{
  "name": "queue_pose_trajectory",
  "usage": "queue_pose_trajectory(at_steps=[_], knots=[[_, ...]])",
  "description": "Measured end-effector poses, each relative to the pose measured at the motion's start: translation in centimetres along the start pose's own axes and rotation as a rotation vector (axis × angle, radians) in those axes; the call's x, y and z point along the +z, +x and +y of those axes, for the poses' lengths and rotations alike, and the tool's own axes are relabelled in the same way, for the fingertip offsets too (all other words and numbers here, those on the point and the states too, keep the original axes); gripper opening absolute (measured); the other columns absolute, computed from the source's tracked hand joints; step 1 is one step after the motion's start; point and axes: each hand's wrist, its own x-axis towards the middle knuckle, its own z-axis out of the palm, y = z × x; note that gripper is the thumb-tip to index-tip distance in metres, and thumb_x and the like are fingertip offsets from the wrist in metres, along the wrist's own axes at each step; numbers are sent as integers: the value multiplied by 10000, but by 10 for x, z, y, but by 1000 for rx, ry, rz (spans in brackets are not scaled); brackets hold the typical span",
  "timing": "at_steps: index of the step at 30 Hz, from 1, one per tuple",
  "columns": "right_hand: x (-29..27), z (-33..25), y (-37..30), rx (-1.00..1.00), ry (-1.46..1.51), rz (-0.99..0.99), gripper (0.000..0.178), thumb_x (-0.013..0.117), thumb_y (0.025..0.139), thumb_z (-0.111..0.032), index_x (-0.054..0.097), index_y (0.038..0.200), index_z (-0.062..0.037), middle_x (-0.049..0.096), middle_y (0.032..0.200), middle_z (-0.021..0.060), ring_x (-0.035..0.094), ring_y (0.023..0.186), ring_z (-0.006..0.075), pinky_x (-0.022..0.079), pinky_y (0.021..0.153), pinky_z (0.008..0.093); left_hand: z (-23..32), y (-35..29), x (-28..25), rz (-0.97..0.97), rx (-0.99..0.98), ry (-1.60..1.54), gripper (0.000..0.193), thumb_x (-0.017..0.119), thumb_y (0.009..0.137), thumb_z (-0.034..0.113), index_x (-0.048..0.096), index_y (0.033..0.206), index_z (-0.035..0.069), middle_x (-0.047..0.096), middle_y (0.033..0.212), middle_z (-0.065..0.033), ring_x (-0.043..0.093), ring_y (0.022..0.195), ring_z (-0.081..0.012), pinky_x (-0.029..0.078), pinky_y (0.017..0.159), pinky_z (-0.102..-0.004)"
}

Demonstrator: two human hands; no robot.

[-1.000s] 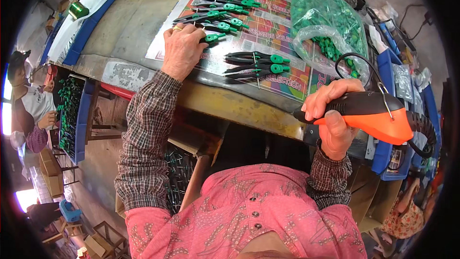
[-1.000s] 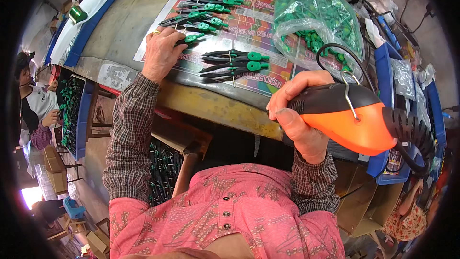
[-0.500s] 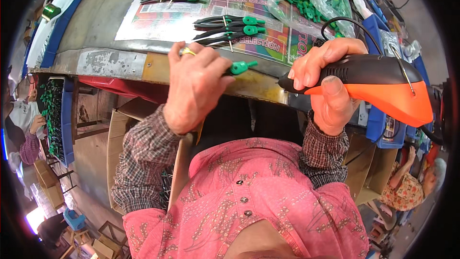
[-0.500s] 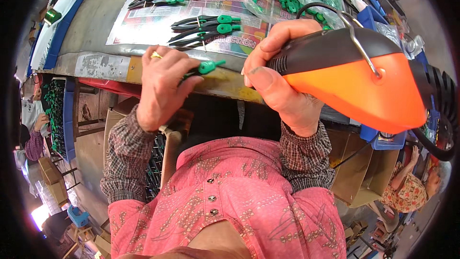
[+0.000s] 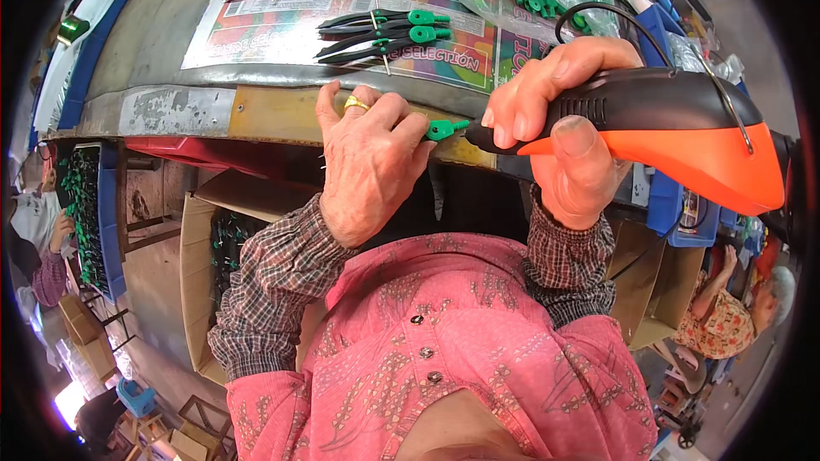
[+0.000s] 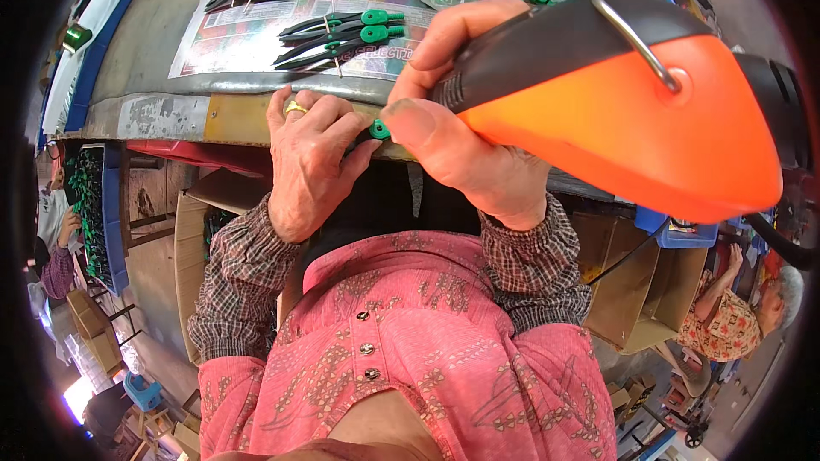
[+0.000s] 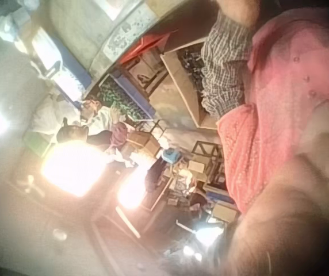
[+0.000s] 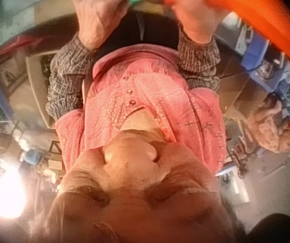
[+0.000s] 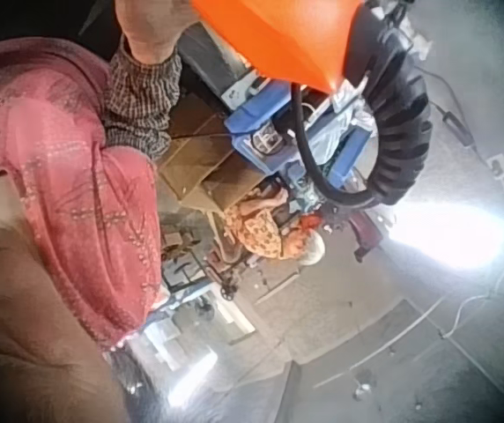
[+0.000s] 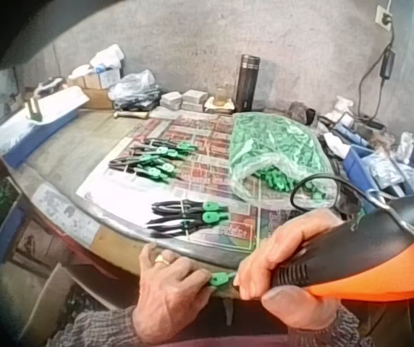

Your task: The person assembles small mechanical components by hand, joining green blades and black handles, then applies glue to the assembled components with a glue gun.

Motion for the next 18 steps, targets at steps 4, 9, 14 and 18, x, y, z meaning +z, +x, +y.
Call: queue_pose_trajectory(at_steps=[4, 9, 14, 18], knots=[[3, 6, 3, 4, 52, 0, 393, 674, 878, -278, 426, 1078, -49, 539, 742, 88, 563, 617, 200, 499, 627, 380, 2, 2, 1, 21, -10, -56, 171, 751, 691, 154, 607, 762, 97, 534, 810, -31, 548, 885, -268, 324, 960, -587], [3, 15, 7, -11, -67, -18, 379, 665, 889, -279, 428, 1070, -46, 537, 738, 89, 564, 615, 203, 504, 620, 381, 0, 3, 2, 22, -9, -109, 156, 734, 687, 131, 603, 762, 90, 535, 802, -34, 543, 875, -267, 322, 959, -578], [12, 16, 8, 29, 50, 11, 374, 667, 889, -281, 433, 1067, -50, 538, 736, 89, 564, 611, 203, 504, 617, 381, 0, 3, 2, 12, -18, -118, 153, 727, 685, 117, 600, 766, 90, 530, 791, -37, 545, 875, -265, 318, 958, -572], [15, 16, 10, 48, 94, 19, 372, 670, 887, -283, 437, 1064, -54, 538, 735, 88, 563, 612, 201, 503, 612, 376, -3, 3, 3, 19, -14, -139, 157, 725, 685, 112, 598, 775, 90, 525, 784, -38, 550, 872, -261, 313, 958, -569]])
